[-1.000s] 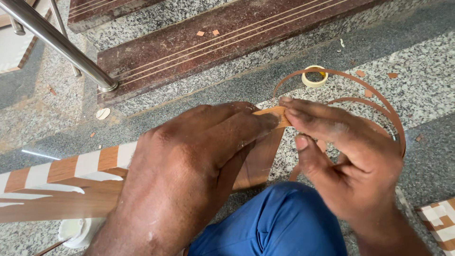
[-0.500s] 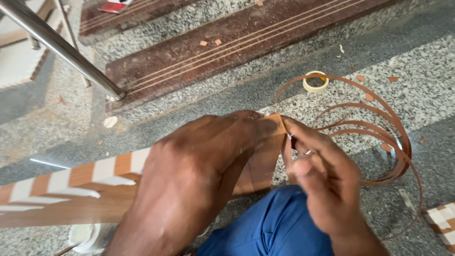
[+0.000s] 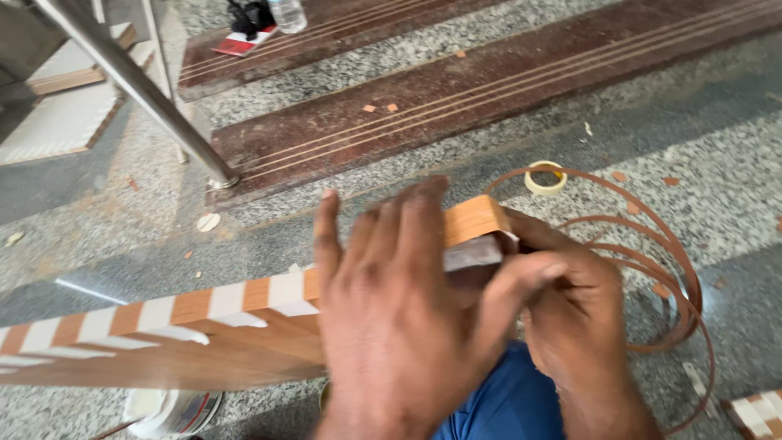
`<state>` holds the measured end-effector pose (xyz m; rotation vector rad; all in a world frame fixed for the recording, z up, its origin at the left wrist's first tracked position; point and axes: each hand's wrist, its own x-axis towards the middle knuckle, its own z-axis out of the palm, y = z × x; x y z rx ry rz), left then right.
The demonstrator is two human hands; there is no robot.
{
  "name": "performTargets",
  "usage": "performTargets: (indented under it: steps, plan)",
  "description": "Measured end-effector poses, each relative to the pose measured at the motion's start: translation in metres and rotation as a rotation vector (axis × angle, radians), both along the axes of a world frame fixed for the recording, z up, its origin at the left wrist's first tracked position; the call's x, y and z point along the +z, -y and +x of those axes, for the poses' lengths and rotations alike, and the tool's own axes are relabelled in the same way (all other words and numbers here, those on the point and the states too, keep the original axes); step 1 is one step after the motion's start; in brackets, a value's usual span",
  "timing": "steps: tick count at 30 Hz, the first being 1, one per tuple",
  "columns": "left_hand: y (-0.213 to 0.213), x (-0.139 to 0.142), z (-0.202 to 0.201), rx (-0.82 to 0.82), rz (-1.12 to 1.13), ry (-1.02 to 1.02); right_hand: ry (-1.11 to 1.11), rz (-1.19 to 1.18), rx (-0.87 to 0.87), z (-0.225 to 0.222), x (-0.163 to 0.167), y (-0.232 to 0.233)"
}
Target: The person applies masking tape to the edges of a wooden board, then spreads white adhesive along the edge with a small stick. They press a thin brown edge-banding strip onto the adhesive and smooth it down, repeating the process along the board's edge.
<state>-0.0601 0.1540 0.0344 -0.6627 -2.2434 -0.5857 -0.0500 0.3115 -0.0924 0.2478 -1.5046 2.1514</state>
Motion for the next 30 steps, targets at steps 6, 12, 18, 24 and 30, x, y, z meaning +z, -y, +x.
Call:
performTargets:
  steps: [6, 12, 18, 24, 30]
  plan:
    - [-0.011, -0.001, 0.001, 0.097, 0.138, 0.123, -0.030, -0.142, -0.011, 0.000, 0.020, 0.027]
    - [-0.009, -0.002, -0.013, 0.114, 0.079, 0.090, -0.038, 0.026, -0.052, -0.006, 0.049, 0.036]
    - [-0.004, -0.001, -0.020, 0.083, 0.047, 0.046, -0.002, 0.045, -0.082, -0.011, 0.033, 0.028]
    - [0.047, 0.002, -0.002, 0.054, -0.047, -0.003, -0.059, -0.041, 0.063, -0.016, 0.012, 0.004]
    - [0.098, -0.015, -0.004, 0.062, -0.113, 0.083, -0.015, -0.063, 0.081, -0.011, -0.001, -0.007]
